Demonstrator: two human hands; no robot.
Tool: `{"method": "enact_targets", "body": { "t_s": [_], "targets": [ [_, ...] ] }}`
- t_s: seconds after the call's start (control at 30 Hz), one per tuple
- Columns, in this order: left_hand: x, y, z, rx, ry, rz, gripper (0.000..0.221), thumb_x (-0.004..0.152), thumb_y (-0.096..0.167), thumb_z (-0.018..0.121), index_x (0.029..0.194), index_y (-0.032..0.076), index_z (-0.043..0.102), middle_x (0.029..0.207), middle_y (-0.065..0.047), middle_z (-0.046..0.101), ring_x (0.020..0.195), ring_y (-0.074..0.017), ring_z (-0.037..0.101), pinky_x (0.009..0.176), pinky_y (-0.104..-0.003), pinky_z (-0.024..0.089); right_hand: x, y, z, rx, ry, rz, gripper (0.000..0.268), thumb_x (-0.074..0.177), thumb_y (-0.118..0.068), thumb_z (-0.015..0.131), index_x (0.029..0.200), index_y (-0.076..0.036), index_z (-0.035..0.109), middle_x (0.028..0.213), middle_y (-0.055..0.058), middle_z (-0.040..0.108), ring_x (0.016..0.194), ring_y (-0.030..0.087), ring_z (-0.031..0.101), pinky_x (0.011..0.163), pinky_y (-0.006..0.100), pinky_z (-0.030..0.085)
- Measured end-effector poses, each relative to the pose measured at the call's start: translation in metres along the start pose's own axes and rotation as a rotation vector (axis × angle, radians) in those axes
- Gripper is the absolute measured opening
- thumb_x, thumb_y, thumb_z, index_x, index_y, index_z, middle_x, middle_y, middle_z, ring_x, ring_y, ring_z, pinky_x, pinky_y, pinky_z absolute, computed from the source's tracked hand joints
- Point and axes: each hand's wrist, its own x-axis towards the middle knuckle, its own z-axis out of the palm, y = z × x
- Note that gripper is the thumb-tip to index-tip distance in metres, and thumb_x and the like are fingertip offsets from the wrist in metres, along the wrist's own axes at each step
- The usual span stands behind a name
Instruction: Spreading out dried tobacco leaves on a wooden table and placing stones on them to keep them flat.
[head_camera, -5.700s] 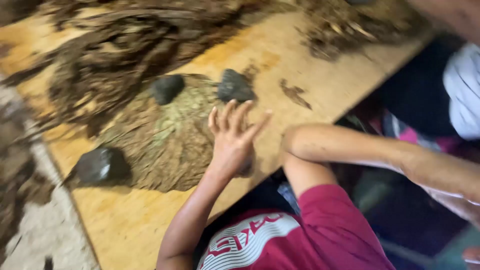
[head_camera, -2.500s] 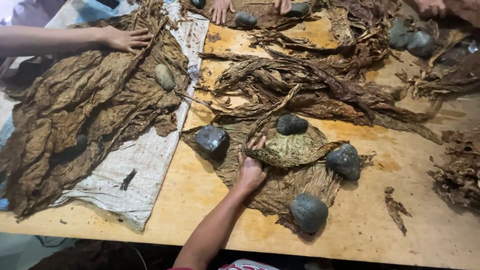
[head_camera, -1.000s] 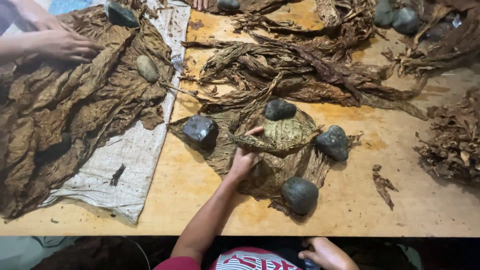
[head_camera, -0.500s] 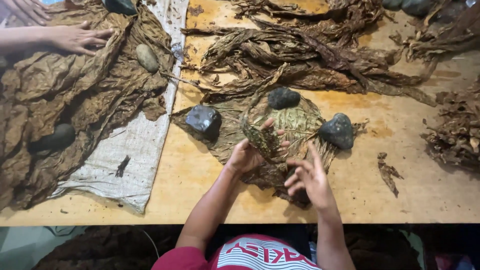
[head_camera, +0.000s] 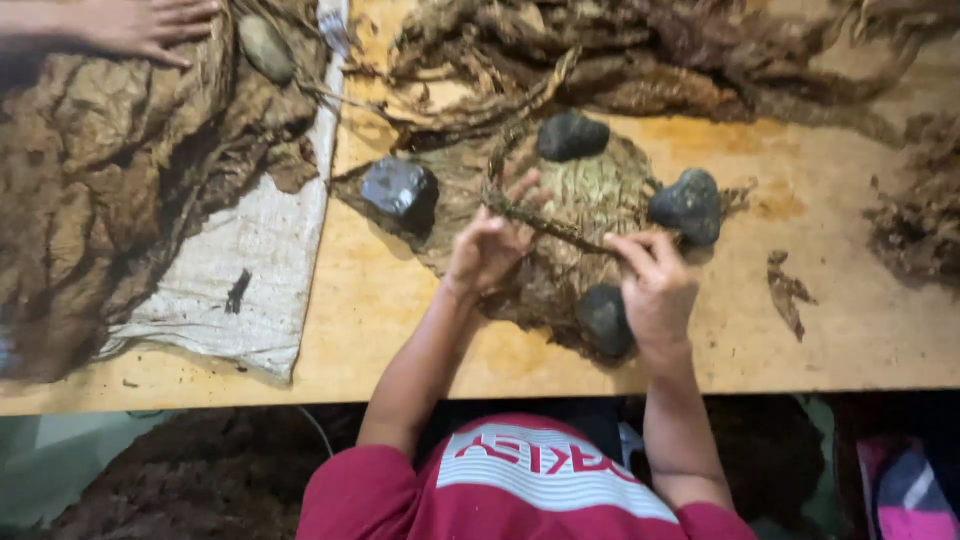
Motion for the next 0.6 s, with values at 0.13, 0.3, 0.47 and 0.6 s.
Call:
{"method": "enact_targets", "body": {
  "t_s": [0.13,0.3,0.47,0.6],
  "targets": [
    [-0.004,0.010,-0.011,-0.018,-0.023,0.015,0.077,0.094,0.026,0.059,0.167,0.023,0.035,0.172,-0.013,0.035,0.158,-0.0421,0.033,0.121,-0.071,0.036,0.001,0.008,-0.014,0.067,0.119,-0.116,0.025,0.094,-0.002,0.081,0.109,-0.022,0.085,0.107,0.003,0.069,0.100,0.026,0.072,0.088,0.037,0.062],
    [-0.001,0.010,-0.011,0.032,0.129,0.000,0.058,0.107,0.040,0.056,0.162,0.028,0.045,0.146,-0.007,0.067,0.140,-0.0358,0.059,0.110,-0.057,0.052,-0.007,0.043,-0.017,0.090,0.248,-0.032,0.037,0.094,0.013,0.073,0.117,-0.014,0.085,0.120,0.008,0.070,0.112,0.033,0.071,0.101,0.044,0.058],
    [-0.004,0.011,0.002,0.048,0.120,0.033,0.071,0.101,0.025,0.071,0.164,0.026,0.036,0.122,-0.021,0.075,0.128,-0.0432,0.065,0.096,-0.046,0.060,0.011,0.028,-0.032,0.135,0.371,-0.101,0.036,0.093,0.027,0.073,0.117,0.001,0.082,0.122,0.018,0.067,0.117,0.038,0.068,0.106,0.048,0.058],
    [-0.009,0.022,0.018,0.029,0.098,0.065,0.087,0.096,0.004,0.074,0.169,0.015,0.027,0.120,-0.016,0.077,0.124,-0.0365,0.069,0.112,-0.050,0.049,0.028,0.014,-0.037,0.176,0.463,-0.179,0.036,0.094,0.039,0.063,0.116,0.015,0.079,0.124,0.027,0.063,0.117,0.043,0.066,0.105,0.053,0.062]
  ]
}}
